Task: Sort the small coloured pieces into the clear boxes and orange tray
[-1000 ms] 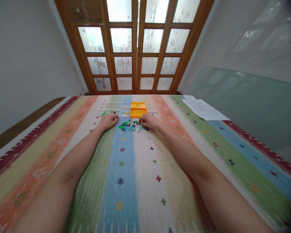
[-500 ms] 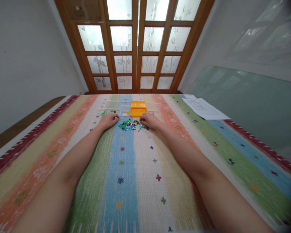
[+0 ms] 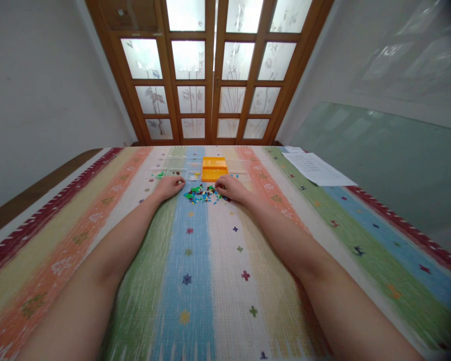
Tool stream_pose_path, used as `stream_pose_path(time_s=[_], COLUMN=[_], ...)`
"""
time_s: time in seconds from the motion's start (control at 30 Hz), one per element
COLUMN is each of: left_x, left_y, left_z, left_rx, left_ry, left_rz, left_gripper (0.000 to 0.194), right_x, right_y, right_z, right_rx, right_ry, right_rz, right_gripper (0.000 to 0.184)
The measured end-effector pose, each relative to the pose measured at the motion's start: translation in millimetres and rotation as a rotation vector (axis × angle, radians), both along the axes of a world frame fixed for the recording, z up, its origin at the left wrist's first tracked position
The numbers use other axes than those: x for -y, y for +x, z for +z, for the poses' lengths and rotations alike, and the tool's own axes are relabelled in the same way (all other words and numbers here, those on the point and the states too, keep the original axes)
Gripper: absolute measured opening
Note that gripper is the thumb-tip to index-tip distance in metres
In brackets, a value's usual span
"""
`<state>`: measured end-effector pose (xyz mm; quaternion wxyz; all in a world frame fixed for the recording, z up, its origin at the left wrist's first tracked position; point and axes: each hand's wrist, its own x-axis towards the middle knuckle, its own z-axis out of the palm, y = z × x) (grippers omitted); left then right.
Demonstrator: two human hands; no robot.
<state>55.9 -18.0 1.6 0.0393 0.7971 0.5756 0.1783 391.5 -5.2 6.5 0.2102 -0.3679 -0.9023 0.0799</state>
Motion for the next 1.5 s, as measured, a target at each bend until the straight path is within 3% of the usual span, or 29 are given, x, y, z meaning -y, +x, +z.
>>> stream_pose_path(time_s=[0.27,0.53,0.67,0.77,0.93,1.2,1.5], left_x=[0.8,2.9,6.5,9.6,12.1,11.8,19.8], left_y=[-0.4,18.3,32.6,38.6,38.9,37.6,50.7], left_z=[0.4,5.0,7.6,8.5,9.2,8.5,15.3], left_rx=[-0.001,0.045,0.056,0.047,0.008,-0.012,-0.002], left_ry=[0.002,0.024,0.035,0.036,0.014,0.003,0.002], left_rz=[-0.004,0.054,0.038,0.03,0.01,-0.044,-0.061], left_gripper=[0.038,0.037,0.037,0.037,0.037,0.036,0.036], right_x=[-10.0,-17.2,-19.8,-18.7,-13.5,-9.0,-11.7], right_y=[4.0,1.4,1.7,3.0,4.6,7.9,9.5], right_z=[-9.4,-11.1,-13.6,-15.1,-11.1,-3.4,-6.1], right_rx=[-0.401,-0.627,-0.67,-0.626,-0.403,-0.092,0.009], right_ry=[-0.049,-0.118,-0.137,-0.114,-0.022,-0.003,0.013], right_rz=[-0.248,-0.351,-0.329,-0.276,-0.196,-0.027,-0.009], right_gripper=[0.015,0.017,0.031,0.038,0.02,0.015,0.012])
